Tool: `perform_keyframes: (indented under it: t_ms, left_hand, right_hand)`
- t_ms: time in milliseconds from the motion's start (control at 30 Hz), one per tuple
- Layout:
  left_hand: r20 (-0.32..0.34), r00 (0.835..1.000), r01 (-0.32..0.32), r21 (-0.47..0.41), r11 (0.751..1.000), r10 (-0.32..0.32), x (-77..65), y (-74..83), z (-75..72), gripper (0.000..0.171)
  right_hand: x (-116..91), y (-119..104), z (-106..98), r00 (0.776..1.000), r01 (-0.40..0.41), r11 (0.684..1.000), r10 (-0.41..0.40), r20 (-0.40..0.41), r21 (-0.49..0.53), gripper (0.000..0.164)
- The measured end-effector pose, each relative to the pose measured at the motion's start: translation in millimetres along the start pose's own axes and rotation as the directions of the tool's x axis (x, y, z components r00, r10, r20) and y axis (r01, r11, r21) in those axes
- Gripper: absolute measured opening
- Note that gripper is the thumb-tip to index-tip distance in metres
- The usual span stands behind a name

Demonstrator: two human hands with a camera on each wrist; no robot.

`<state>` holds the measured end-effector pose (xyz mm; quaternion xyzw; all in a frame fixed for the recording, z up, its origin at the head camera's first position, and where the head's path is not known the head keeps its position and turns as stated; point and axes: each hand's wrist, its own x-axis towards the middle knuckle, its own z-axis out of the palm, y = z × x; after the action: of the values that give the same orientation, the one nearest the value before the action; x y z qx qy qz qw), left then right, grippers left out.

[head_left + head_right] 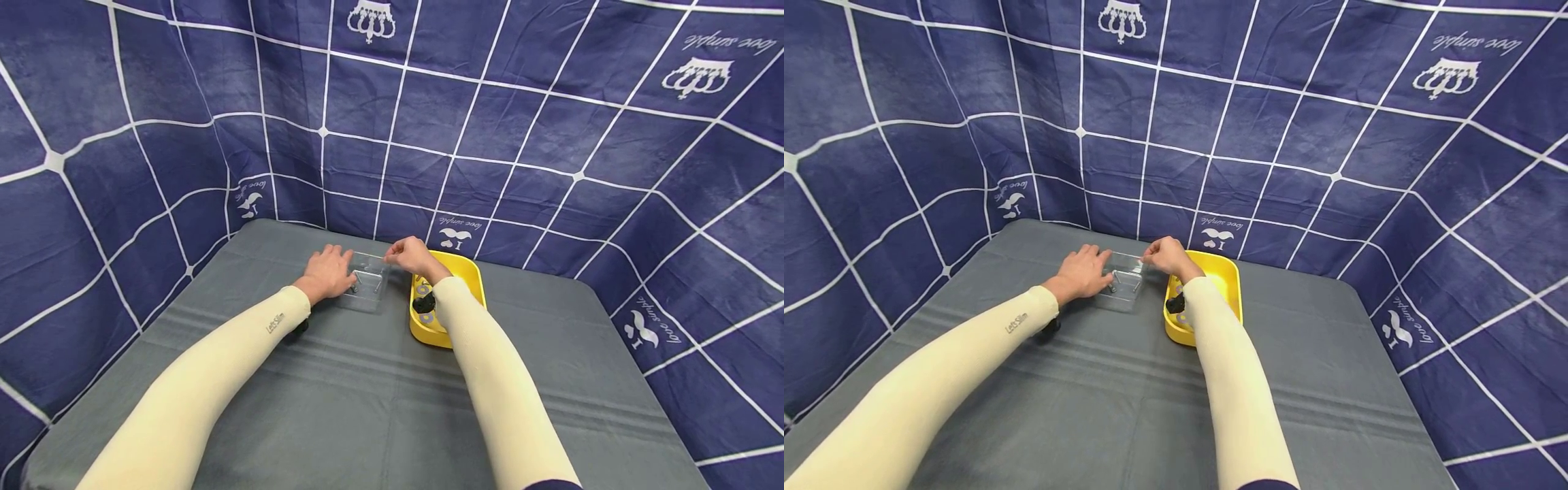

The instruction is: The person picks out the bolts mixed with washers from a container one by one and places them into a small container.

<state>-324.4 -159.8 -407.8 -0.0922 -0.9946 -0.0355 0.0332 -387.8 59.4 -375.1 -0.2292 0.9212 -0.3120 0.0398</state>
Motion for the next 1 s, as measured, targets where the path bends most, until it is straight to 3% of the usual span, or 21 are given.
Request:
perform_keyframes:
  t_ms: [567, 1000]
  left_hand:
    - [-0.013, 1.000, -0.012, -0.005, 1.000, 0.012, 1.2, 2.1, -5.7, 0.065]
    - [-0.030, 0.997, -0.066, -0.016, 0.998, 0.066, 11.5, 33.8, -12.9, 0.064]
  right_hand:
    - [-8.6, 14.0, -16.1, 0.999, -0.004, 1.000, 0.004, -0.036, 0.013, 0.016]
    - [-19.2, 22.2, -23.6, 0.998, -0.029, 0.999, 0.030, -0.061, 0.022, 0.018]
